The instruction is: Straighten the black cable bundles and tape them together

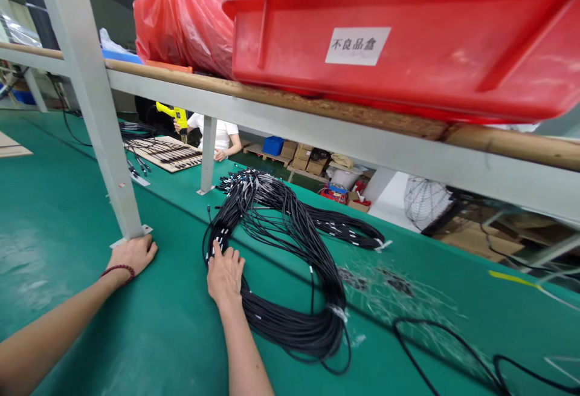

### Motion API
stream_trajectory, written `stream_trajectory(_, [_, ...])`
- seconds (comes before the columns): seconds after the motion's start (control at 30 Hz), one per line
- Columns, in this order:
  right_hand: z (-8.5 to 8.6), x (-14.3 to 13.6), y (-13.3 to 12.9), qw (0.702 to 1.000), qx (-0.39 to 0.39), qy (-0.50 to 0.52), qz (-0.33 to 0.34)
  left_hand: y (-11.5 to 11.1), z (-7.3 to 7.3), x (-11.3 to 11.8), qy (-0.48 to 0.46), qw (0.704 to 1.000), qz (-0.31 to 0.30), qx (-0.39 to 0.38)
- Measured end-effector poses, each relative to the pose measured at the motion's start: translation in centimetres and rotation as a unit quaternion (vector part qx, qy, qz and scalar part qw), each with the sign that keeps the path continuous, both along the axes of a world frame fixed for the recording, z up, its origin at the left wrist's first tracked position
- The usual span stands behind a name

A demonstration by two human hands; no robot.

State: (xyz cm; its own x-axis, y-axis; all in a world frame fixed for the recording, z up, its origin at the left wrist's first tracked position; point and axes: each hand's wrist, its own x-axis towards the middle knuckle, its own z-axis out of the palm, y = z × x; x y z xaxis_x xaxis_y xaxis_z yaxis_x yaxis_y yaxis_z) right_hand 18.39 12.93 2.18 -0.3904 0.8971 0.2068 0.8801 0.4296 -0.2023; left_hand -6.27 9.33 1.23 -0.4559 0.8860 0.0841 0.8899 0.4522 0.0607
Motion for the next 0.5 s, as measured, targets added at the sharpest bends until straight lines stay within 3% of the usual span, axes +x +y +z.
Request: stream_trajectory(0.5, [-0.31, -0.15, 0.4, 1.0, -0.006, 0.009, 0.005, -0.04, -0.01, -0.05, -0.007, 1.0, 0.002, 0.002])
